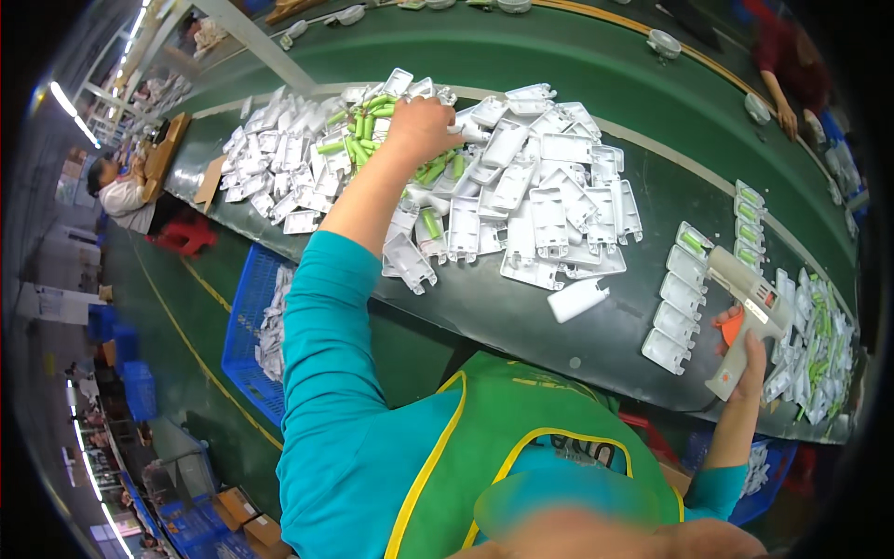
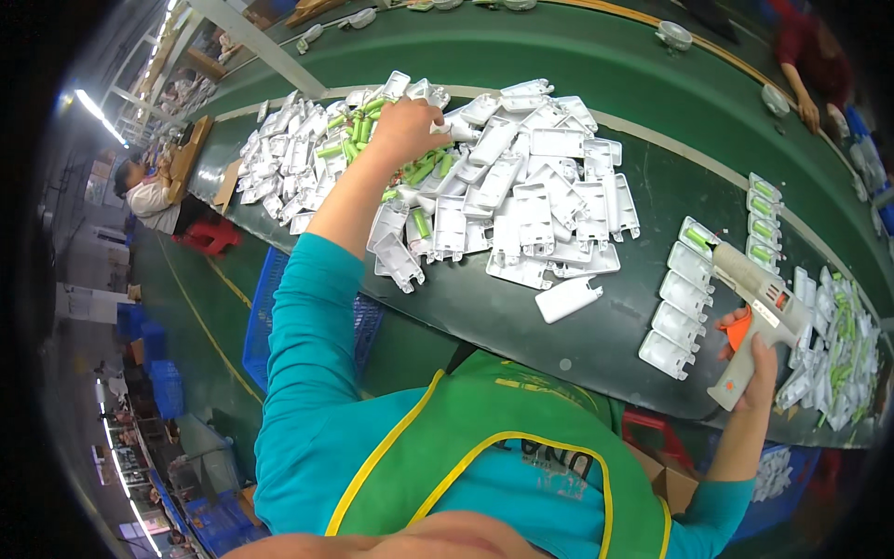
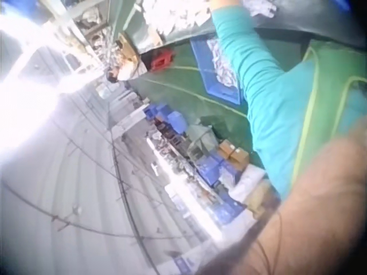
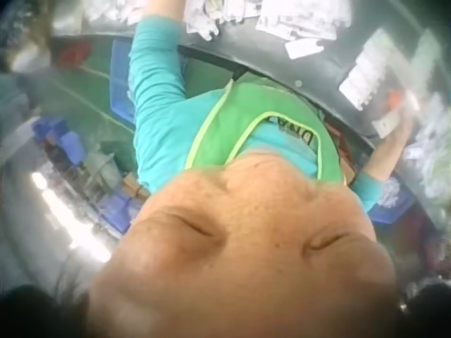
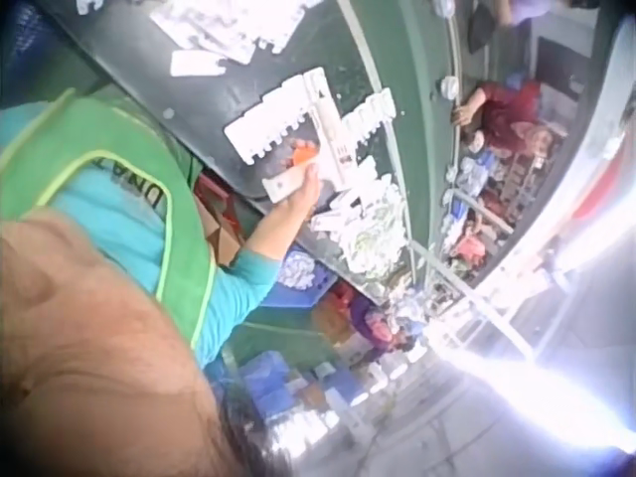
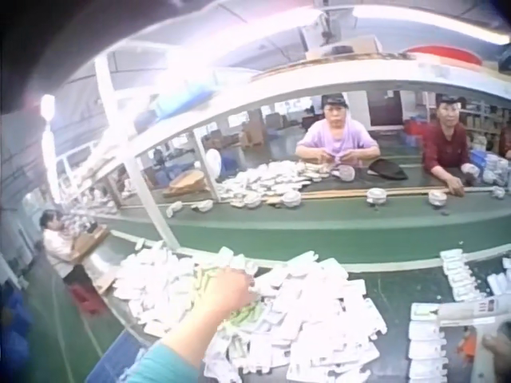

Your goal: Assembling electronic components by gluing small green parts into white plastic casings on an assembly line.

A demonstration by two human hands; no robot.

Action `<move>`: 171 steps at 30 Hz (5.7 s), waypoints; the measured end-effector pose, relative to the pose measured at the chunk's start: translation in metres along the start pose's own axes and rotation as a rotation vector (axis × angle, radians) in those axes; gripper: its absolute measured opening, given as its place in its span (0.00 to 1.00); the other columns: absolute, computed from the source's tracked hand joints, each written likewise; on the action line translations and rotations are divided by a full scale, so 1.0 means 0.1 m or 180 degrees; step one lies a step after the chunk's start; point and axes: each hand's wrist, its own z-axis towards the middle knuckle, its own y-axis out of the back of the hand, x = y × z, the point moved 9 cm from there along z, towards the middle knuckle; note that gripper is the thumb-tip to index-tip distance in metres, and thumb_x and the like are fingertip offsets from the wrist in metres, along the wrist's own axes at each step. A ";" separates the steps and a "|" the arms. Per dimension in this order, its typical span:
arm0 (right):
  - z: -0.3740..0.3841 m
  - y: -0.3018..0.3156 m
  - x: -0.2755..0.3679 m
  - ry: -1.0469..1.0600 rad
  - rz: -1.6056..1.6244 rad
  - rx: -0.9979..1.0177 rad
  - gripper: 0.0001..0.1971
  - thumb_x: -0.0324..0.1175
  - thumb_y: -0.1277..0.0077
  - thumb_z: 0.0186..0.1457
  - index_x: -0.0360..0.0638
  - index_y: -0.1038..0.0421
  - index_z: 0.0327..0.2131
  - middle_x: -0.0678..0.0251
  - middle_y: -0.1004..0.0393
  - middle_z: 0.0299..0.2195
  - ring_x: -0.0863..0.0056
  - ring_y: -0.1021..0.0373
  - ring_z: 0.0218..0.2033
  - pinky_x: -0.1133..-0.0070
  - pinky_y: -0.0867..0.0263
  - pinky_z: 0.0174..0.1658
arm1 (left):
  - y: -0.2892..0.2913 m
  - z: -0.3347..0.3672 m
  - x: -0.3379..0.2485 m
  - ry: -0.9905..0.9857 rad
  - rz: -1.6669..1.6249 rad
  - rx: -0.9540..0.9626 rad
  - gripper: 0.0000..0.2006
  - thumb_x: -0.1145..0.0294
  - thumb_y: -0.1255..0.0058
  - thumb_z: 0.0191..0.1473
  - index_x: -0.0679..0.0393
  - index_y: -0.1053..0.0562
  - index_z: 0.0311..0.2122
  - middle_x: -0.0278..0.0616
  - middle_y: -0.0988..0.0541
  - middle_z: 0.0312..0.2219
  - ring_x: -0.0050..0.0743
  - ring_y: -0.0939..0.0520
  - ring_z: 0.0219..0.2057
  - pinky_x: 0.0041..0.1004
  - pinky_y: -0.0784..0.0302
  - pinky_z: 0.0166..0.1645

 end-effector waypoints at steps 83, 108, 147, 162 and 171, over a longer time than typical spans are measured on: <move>-0.32 0.03 -0.22 -0.0415 -0.0428 -0.0488 0.19 0.43 0.52 0.56 0.38 0.32 0.45 0.64 0.25 0.31 0.79 0.29 0.28 0.84 0.36 0.24 | 0.29 -0.13 -3.67 -0.1894 -0.2142 -0.0910 0.13 0.68 0.43 0.42 0.50 0.26 0.37 0.37 0.27 0.32 0.40 0.26 0.39 0.40 0.38 0.43; -0.56 -0.26 0.09 0.0264 0.0138 -0.0386 0.23 0.42 0.54 0.54 0.34 0.38 0.48 0.57 0.29 0.37 0.65 0.28 0.39 0.82 0.33 0.25 | -0.46 -0.05 0.06 0.0025 -0.0634 0.0976 0.12 0.60 0.48 0.42 0.47 0.22 0.34 0.37 0.20 0.35 0.40 0.21 0.42 0.46 0.29 0.45; -0.43 0.04 -0.13 0.0216 0.0466 -0.0444 0.28 0.47 0.48 0.48 0.34 0.37 0.46 0.58 0.28 0.35 0.65 0.28 0.41 0.83 0.32 0.27 | -0.97 1.74 -1.03 0.0062 -0.2105 0.0881 0.37 0.36 0.44 0.40 0.43 0.32 0.56 0.51 0.26 0.49 0.47 0.26 0.51 0.36 0.30 0.53; -0.44 -0.02 -0.15 0.0255 0.0537 -0.0397 0.26 0.45 0.49 0.48 0.35 0.36 0.45 0.57 0.28 0.35 0.66 0.28 0.40 0.82 0.32 0.28 | -0.37 1.16 -2.32 -0.1699 -0.2904 0.1676 0.21 0.51 0.53 0.56 0.52 0.25 0.49 0.41 0.24 0.48 0.35 0.26 0.50 0.29 0.35 0.56; -0.50 -0.02 -0.14 0.0313 0.0614 -0.0314 0.26 0.44 0.50 0.49 0.34 0.37 0.47 0.57 0.29 0.37 0.62 0.30 0.43 0.82 0.32 0.29 | -0.06 1.03 -1.88 -0.1336 -0.2878 0.0668 0.15 0.61 0.55 0.58 0.54 0.25 0.46 0.41 0.22 0.42 0.32 0.23 0.42 0.30 0.29 0.49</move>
